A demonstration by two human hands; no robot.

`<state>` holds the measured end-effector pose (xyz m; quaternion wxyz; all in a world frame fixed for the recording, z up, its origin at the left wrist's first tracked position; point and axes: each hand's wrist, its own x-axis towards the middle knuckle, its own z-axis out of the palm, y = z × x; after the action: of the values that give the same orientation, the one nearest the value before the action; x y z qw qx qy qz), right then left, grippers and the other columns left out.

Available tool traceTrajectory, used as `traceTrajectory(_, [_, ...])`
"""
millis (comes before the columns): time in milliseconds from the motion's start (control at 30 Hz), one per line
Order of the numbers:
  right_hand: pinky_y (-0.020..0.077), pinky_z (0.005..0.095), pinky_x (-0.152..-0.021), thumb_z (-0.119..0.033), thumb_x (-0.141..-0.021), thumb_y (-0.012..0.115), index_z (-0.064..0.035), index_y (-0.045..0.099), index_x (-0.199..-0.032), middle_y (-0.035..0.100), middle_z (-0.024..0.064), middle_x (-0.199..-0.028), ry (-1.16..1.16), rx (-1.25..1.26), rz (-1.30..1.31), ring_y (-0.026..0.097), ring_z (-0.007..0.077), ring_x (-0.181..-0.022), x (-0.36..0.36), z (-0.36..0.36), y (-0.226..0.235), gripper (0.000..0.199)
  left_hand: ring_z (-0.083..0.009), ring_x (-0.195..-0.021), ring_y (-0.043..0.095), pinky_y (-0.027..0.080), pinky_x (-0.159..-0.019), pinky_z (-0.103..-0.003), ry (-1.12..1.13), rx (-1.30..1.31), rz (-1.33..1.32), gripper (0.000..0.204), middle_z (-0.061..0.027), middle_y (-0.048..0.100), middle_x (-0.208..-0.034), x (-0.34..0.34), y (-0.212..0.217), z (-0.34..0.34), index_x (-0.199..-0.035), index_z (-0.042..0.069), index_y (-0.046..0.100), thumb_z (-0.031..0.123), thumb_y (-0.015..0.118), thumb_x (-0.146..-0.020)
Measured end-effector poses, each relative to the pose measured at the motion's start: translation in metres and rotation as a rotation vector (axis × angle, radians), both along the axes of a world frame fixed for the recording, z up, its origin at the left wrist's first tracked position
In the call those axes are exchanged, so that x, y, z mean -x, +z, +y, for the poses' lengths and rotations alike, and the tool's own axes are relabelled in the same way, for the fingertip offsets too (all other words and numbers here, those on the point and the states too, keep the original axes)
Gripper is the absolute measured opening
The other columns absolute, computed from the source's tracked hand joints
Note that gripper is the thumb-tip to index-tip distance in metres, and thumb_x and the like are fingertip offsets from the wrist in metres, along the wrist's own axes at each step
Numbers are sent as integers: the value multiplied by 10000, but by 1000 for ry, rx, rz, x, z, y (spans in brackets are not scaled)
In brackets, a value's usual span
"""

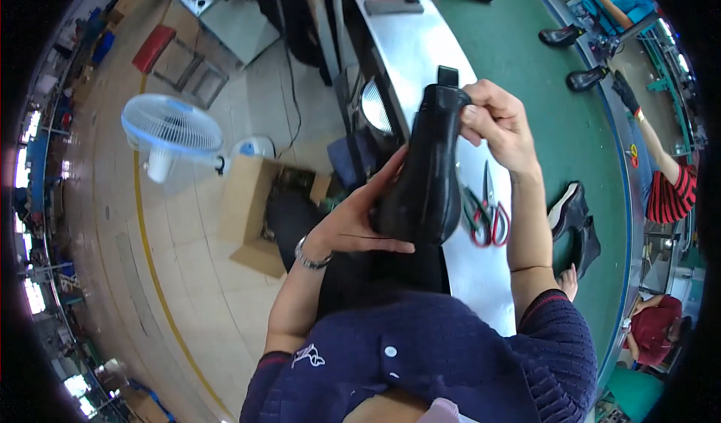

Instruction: Manufacturing a shoe by cutting excess material and applying adhesive to the sole area.

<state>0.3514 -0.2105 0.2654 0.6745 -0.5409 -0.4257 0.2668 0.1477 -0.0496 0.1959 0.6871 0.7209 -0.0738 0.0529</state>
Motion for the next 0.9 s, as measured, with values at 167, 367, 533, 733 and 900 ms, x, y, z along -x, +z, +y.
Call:
traceTrajectory(167, [365, 186, -543, -116, -941, 626, -35, 669, -1025, 550, -45, -702, -1, 128, 49, 477, 25, -608, 65, 9, -23, 124, -191, -1455, 224, 192, -1171, -337, 73, 315, -45, 1219, -86, 171, -1607, 53, -31, -21, -1556, 75, 46, 132, 881, -670])
traceTrajectory(367, [484, 218, -636, -189, -939, 642, -44, 616, -1219, 695, 63, -1042, -146, 320, 9, 604, 87, -705, 94, -7, -67, 317, -190, -1453, 223, 205, -1169, -339, 237, 268, 44, 1172, -87, 153, -1611, 115, -63, -23, -1552, 59, 85, 98, 867, -680])
traceTrajectory(533, [473, 430, -918, -240, -880, 682, -79, 551, -1318, 601, 210, -1229, -578, 985, -763, 588, 328, -1124, 82, -91, -180, 485, -192, -1407, 311, 292, -1133, -347, 474, 181, 90, 1165, -78, 277, -1561, 146, -53, -14, -1551, 56, 92, 96, 868, -683])
traceTrajectory(733, [433, 428, -901, -265, -869, 670, -115, 492, -1397, 573, 159, -1140, -640, 1142, -947, 556, 311, -1046, 93, -127, -211, 577, -165, -1161, 526, 419, -997, -347, 628, 546, 581, 747, -84, 554, -1285, 204, -83, 26, -1396, 23, 416, 361, 762, -827])
traceTrajectory(900, [445, 428, -894, -288, -914, 588, -104, 509, -1376, 596, 191, -1112, -585, 1184, -888, 573, 311, -1015, 83, -115, -201, 503, -176, -1154, 546, 439, -981, -328, 606, 656, 713, 759, -89, 555, -1294, 187, -73, 21, -1410, 14, 403, 437, 716, -863])
